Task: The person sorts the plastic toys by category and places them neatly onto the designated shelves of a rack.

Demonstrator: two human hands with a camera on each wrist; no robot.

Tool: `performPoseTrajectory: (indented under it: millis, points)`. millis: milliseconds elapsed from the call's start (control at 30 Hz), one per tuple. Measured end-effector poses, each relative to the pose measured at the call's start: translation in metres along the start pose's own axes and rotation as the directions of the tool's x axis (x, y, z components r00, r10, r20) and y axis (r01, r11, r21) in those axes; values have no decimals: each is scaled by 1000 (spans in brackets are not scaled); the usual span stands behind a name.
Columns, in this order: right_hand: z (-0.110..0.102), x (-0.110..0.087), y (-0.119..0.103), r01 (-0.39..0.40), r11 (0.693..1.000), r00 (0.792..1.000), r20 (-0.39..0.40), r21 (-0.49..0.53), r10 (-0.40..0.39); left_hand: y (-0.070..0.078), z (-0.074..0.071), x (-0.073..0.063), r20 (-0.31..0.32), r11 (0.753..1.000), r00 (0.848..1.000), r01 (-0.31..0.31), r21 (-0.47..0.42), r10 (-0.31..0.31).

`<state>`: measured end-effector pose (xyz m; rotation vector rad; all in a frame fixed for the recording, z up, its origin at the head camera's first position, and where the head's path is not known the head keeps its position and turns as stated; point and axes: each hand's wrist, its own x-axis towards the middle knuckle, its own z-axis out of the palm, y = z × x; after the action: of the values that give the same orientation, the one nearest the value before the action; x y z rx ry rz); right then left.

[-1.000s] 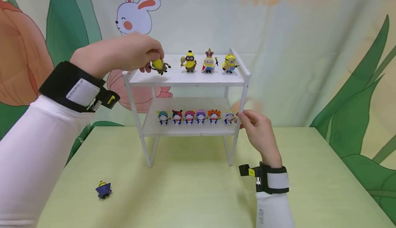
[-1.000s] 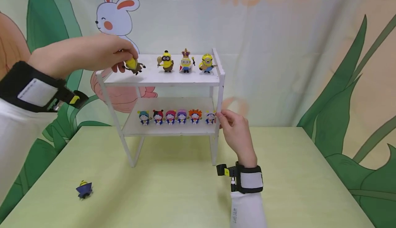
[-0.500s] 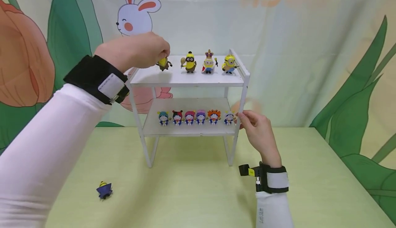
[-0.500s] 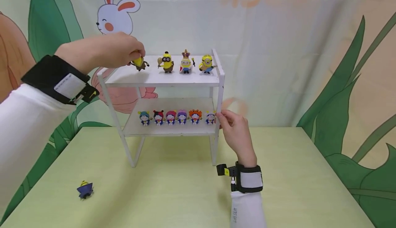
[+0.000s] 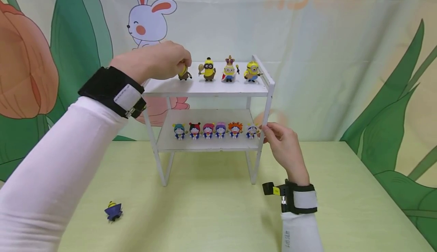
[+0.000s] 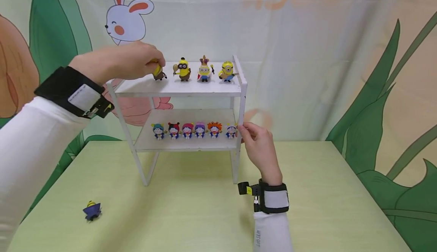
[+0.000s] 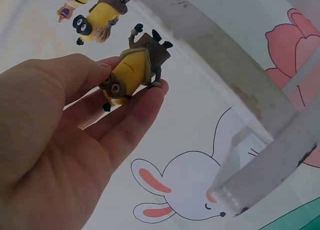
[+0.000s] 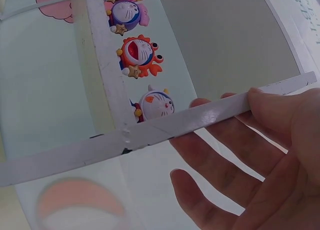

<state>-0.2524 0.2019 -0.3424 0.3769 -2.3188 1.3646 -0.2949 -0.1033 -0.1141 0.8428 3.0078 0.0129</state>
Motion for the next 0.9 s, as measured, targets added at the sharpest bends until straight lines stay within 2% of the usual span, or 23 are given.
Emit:
performPoseTrajectory:
  millis: [500, 900]
  points:
    - [-2, 0, -1, -3, 1000, 1000, -2, 2, 3, 7, 3, 5, -20, 999, 999, -43, 19, 44]
    - [-2, 0, -1, -8, 1000, 1000, 8, 13, 8, 9, 8, 9, -25, 999, 999, -20, 27, 21]
